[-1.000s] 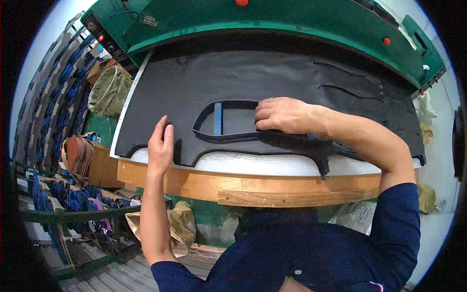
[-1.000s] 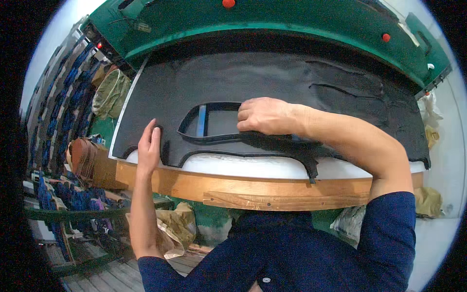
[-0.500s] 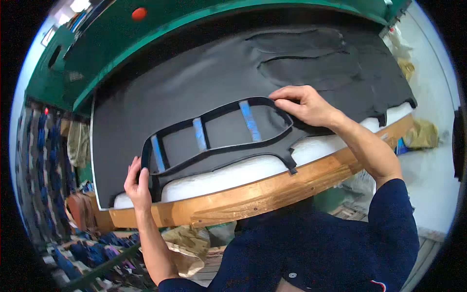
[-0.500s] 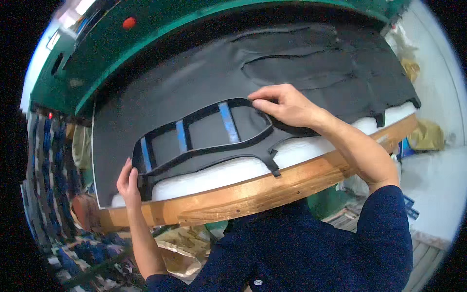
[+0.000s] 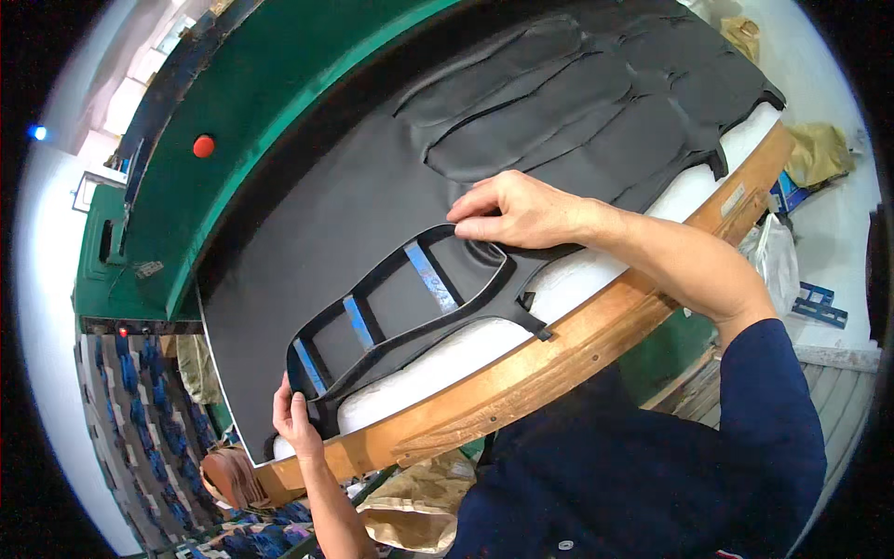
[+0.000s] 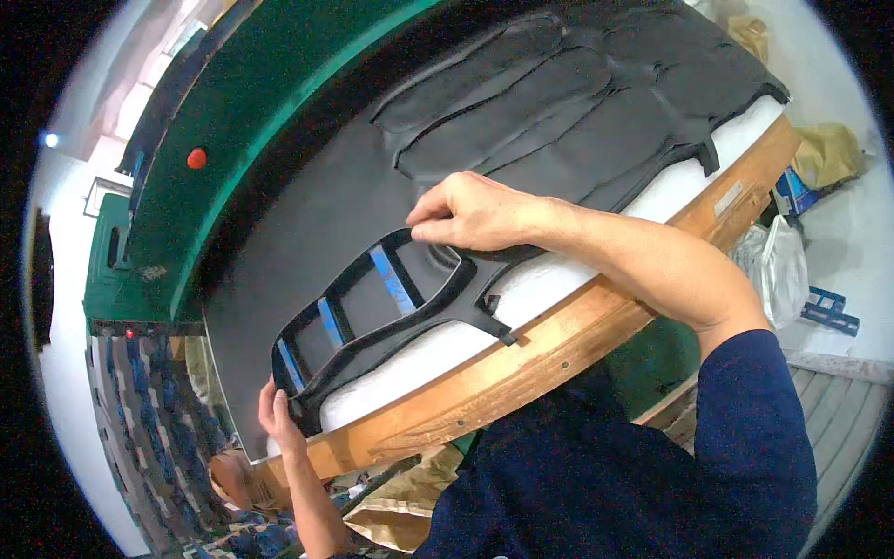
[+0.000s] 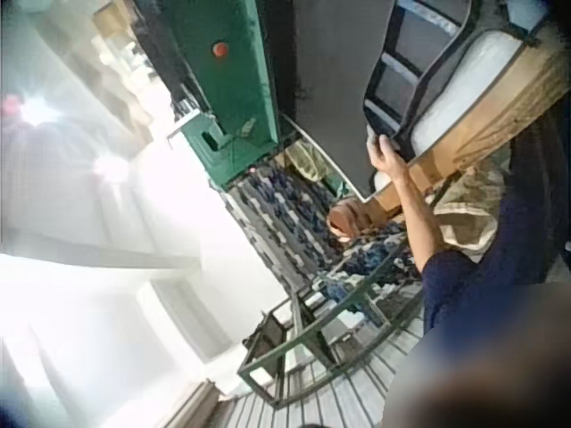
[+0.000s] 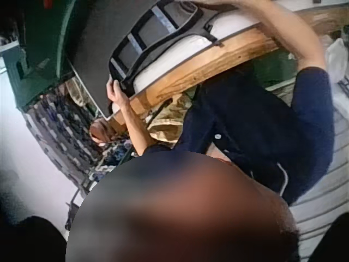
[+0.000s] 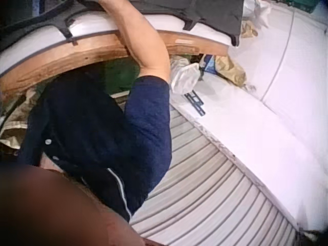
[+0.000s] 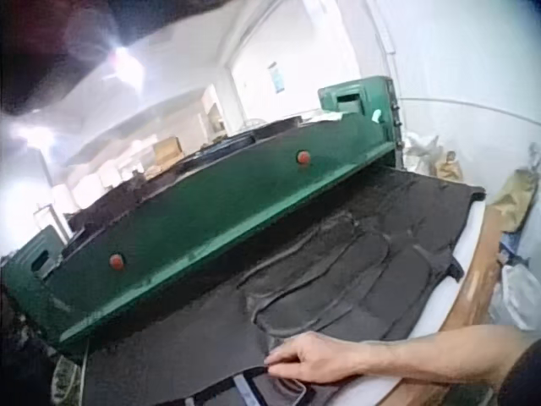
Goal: Operating a hydraulic press to die-cut shapes from leather sheets.
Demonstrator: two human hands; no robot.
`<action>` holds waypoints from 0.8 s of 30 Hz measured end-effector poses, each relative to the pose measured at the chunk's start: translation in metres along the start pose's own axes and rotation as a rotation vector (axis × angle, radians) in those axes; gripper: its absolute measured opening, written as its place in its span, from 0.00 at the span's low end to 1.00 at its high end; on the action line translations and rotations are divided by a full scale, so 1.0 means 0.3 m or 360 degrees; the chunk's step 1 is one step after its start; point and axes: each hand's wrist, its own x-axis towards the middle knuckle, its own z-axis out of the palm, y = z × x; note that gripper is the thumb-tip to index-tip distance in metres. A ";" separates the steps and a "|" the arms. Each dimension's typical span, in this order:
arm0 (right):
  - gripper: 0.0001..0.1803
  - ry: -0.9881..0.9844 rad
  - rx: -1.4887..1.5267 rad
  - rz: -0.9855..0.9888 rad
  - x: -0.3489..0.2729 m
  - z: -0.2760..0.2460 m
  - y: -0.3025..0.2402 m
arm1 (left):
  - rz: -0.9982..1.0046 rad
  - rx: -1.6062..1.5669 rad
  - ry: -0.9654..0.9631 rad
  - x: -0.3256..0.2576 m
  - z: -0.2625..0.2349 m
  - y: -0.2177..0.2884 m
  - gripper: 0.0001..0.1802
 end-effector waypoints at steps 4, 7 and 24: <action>0.17 -0.0017 -0.0448 0.0079 0.014 0.010 -0.064 | 0.0076 -0.0092 -0.0053 0.018 0.007 -0.026 0.18; 0.16 0.0066 -0.0337 0.0064 0.042 0.007 -0.100 | 0.0038 -0.0026 0.0002 0.006 0.003 -0.023 0.17; 0.20 0.0022 0.0556 0.0089 0.034 -0.034 0.075 | 0.0070 -0.0031 0.0062 0.007 -0.007 -0.063 0.19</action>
